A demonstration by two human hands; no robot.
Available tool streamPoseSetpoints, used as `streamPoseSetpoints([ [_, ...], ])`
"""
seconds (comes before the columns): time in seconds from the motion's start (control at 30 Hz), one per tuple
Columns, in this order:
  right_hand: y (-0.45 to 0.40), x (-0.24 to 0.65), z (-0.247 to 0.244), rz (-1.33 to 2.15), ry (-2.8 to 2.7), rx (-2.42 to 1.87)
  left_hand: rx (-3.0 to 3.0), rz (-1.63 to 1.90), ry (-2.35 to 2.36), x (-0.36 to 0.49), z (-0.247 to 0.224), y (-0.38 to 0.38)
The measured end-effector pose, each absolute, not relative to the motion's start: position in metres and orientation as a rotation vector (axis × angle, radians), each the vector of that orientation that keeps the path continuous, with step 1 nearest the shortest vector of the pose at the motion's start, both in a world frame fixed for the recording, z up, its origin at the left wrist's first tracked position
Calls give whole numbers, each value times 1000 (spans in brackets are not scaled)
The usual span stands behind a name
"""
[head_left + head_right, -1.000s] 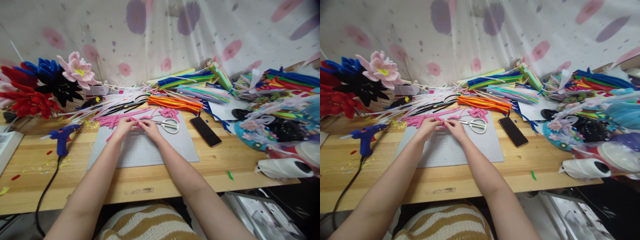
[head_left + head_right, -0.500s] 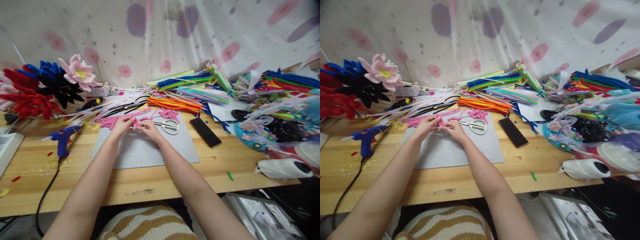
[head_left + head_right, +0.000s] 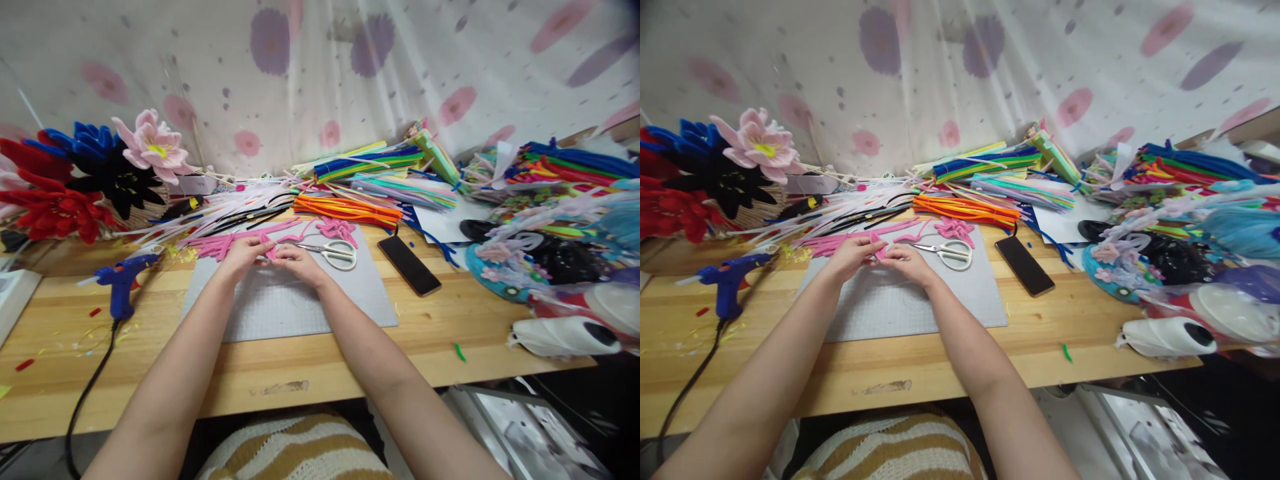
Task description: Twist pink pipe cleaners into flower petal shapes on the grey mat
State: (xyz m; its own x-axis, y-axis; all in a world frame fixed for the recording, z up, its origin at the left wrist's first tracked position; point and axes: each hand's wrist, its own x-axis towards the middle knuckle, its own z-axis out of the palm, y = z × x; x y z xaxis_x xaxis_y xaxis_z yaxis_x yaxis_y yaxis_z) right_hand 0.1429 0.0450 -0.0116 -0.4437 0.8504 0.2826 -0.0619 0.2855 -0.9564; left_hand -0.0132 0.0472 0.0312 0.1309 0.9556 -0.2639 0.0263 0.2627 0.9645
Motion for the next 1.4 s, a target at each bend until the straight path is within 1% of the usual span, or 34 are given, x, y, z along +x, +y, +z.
streamPoseSetpoints([
  [0.3, 44, 143, -12, 1340, -1546, -706, 1327, 1071, 1257, -7, 25, 45],
  [0.5, 46, 146, -8, 1398, -1567, -687, 1225, 1029, 1164, -16, 29, 45],
  [0.63, 46, 147, -8, 1416, -1635, -700, 1268, 1025, 1176, -14, 32, 46],
  [0.8, 45, 144, -10, 1343, -1640, -725, 1371, 1051, 1224, -6, 31, 45],
  [0.93, 47, 143, -13, 1256, -1638, -755, 1308, 1044, 1239, -7, 26, 46],
  [1.1, 47, 142, -13, 1276, -1647, -711, 1128, 977, 1146, -15, 26, 47],
  [1.3, 47, 140, -12, 1246, -1646, -749, 1243, 1032, 1228, -9, 34, 45],
  [1.4, 45, 140, -9, 1242, -1600, -745, 1251, 1028, 1199, -6, 34, 45],
])
